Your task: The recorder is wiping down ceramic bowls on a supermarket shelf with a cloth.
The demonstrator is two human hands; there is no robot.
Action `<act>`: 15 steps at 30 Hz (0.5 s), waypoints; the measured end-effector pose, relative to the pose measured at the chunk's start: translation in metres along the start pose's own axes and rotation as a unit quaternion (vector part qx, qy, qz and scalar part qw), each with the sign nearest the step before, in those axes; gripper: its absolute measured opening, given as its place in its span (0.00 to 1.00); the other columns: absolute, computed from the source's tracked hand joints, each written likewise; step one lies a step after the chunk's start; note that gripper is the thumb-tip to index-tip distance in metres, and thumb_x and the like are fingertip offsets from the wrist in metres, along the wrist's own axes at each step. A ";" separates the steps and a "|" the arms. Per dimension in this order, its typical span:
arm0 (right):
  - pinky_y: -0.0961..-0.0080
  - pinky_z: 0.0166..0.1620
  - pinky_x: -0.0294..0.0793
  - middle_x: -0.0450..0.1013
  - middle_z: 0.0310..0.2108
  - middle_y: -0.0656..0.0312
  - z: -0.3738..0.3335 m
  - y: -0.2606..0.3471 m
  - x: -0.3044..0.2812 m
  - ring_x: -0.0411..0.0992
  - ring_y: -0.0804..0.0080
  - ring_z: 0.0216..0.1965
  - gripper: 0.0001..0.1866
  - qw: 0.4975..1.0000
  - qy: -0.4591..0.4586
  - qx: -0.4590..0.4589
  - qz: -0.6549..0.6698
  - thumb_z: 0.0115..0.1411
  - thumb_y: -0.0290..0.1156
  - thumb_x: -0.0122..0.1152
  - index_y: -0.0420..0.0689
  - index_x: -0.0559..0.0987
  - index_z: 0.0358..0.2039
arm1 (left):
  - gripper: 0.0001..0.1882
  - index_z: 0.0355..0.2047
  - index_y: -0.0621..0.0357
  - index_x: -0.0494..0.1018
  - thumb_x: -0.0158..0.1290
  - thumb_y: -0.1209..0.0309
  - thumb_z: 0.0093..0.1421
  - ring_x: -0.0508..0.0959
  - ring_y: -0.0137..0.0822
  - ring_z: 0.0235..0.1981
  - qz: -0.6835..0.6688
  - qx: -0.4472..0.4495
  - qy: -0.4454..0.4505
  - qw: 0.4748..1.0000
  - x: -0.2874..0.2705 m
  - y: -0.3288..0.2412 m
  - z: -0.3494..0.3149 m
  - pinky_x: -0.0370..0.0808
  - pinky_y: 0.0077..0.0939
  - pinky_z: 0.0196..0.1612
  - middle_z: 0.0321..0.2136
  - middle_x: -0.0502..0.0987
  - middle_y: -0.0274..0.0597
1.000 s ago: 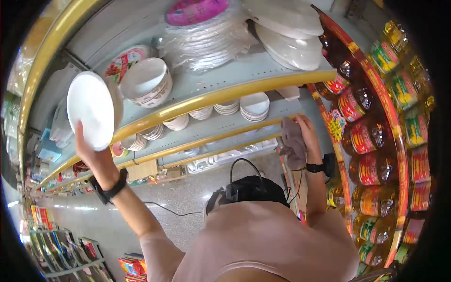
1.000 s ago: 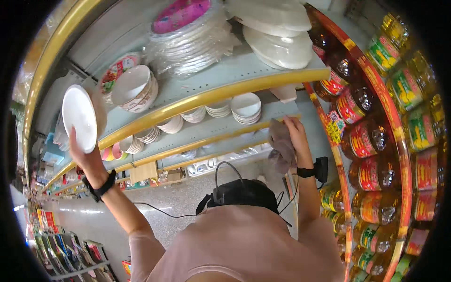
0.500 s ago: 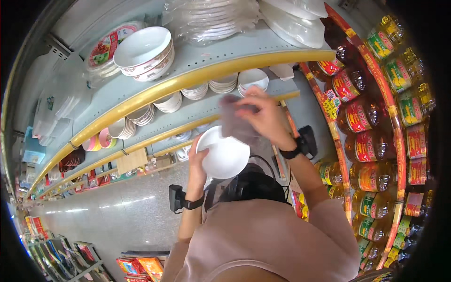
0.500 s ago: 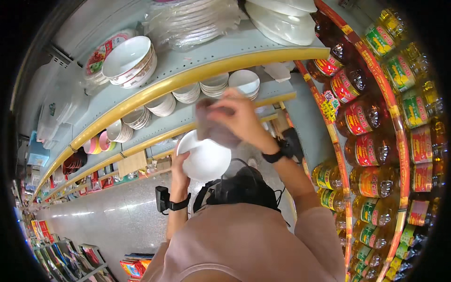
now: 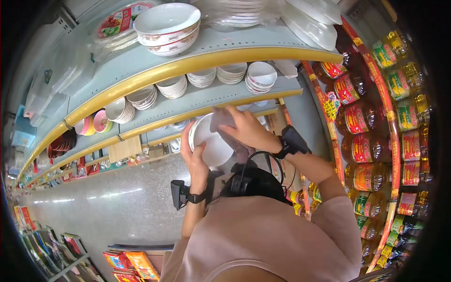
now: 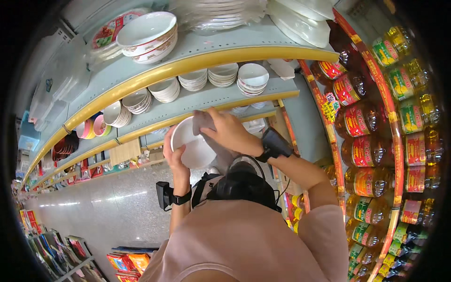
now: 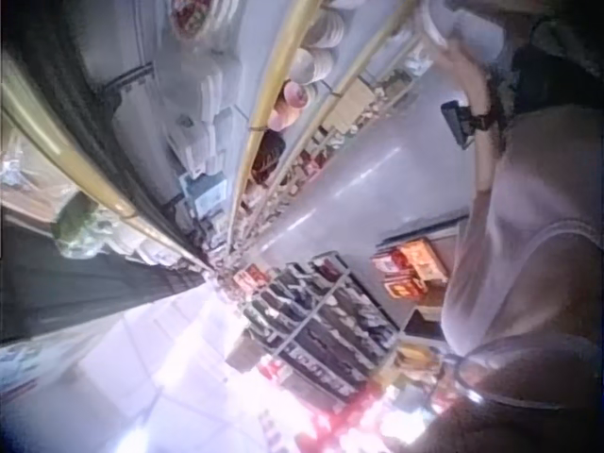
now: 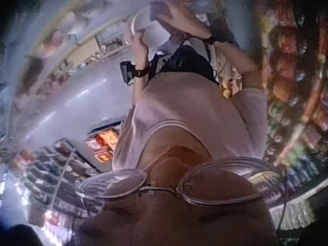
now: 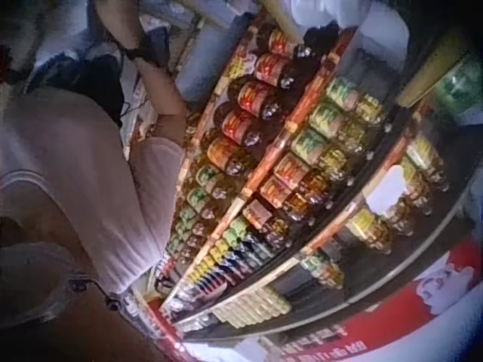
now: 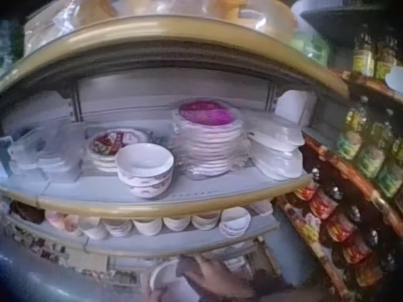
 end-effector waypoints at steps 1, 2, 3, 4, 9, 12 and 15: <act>0.58 0.36 0.70 0.71 0.34 0.45 0.000 0.002 -0.002 0.71 0.47 0.36 0.26 1.000 0.003 -0.002 0.000 0.46 0.33 0.63 0.42 0.66 0.45 | 0.28 0.48 0.65 0.66 0.44 0.71 0.42 0.68 0.41 0.49 0.007 0.020 -0.016 1.000 -0.003 -0.005 0.000 0.59 0.30 0.55 0.45 0.70 0.48; 0.58 0.36 0.70 0.71 0.35 0.45 0.002 0.005 -0.005 0.71 0.47 0.36 0.25 1.000 0.028 0.014 0.002 0.46 0.33 0.63 0.41 0.66 0.45 | 0.28 0.48 0.65 0.66 0.44 0.71 0.42 0.68 0.41 0.49 0.006 0.021 -0.020 1.000 -0.006 -0.003 0.001 0.59 0.30 0.55 0.45 0.70 0.48; 0.58 0.36 0.70 0.71 0.36 0.45 0.005 0.009 -0.007 0.71 0.46 0.36 0.25 0.998 0.052 0.029 0.004 0.47 0.33 0.63 0.40 0.66 0.44 | 0.28 0.48 0.65 0.65 0.44 0.72 0.42 0.68 0.40 0.49 -0.005 0.028 -0.006 1.000 -0.007 0.001 0.002 0.59 0.29 0.55 0.45 0.69 0.49; 0.58 0.36 0.70 0.71 0.36 0.45 0.009 0.015 -0.010 0.71 0.46 0.36 0.25 0.998 0.053 0.027 0.003 0.47 0.33 0.63 0.40 0.66 0.44 | 0.28 0.47 0.66 0.65 0.44 0.72 0.42 0.68 0.39 0.49 -0.015 0.035 0.008 0.999 -0.007 0.002 0.003 0.60 0.28 0.54 0.45 0.69 0.49; 0.63 0.35 0.71 0.70 0.34 0.59 0.033 0.043 0.002 0.72 0.57 0.35 0.23 0.938 0.069 -0.241 -0.241 0.44 0.29 0.59 0.47 0.69 0.44 | 0.26 0.45 0.68 0.65 0.44 0.72 0.43 0.69 0.38 0.45 0.001 -0.054 0.102 0.993 0.005 0.026 0.013 0.62 0.25 0.49 0.41 0.71 0.47; 0.64 0.36 0.71 0.71 0.35 0.60 0.038 0.034 0.017 0.72 0.59 0.35 0.23 0.924 0.096 -0.285 -0.236 0.41 0.29 0.61 0.48 0.72 0.43 | 0.24 0.44 0.67 0.66 0.44 0.73 0.44 0.70 0.39 0.41 -0.059 -0.078 0.144 0.985 0.003 0.051 0.019 0.64 0.26 0.46 0.39 0.73 0.47; 0.65 0.35 0.71 0.73 0.34 0.52 0.038 0.006 0.015 0.72 0.52 0.35 0.21 0.985 0.005 -0.172 -0.028 0.44 0.33 0.63 0.46 0.71 0.41 | 0.23 0.45 0.66 0.67 0.44 0.73 0.44 0.71 0.41 0.42 0.031 -0.017 0.076 0.996 -0.002 0.025 0.020 0.65 0.28 0.47 0.39 0.73 0.50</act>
Point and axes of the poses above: each hand's wrist, its own z-axis towards the middle knuckle, its own x-axis out of the palm, y = z × x, the point moved 5 cm from there along z, towards the middle knuckle
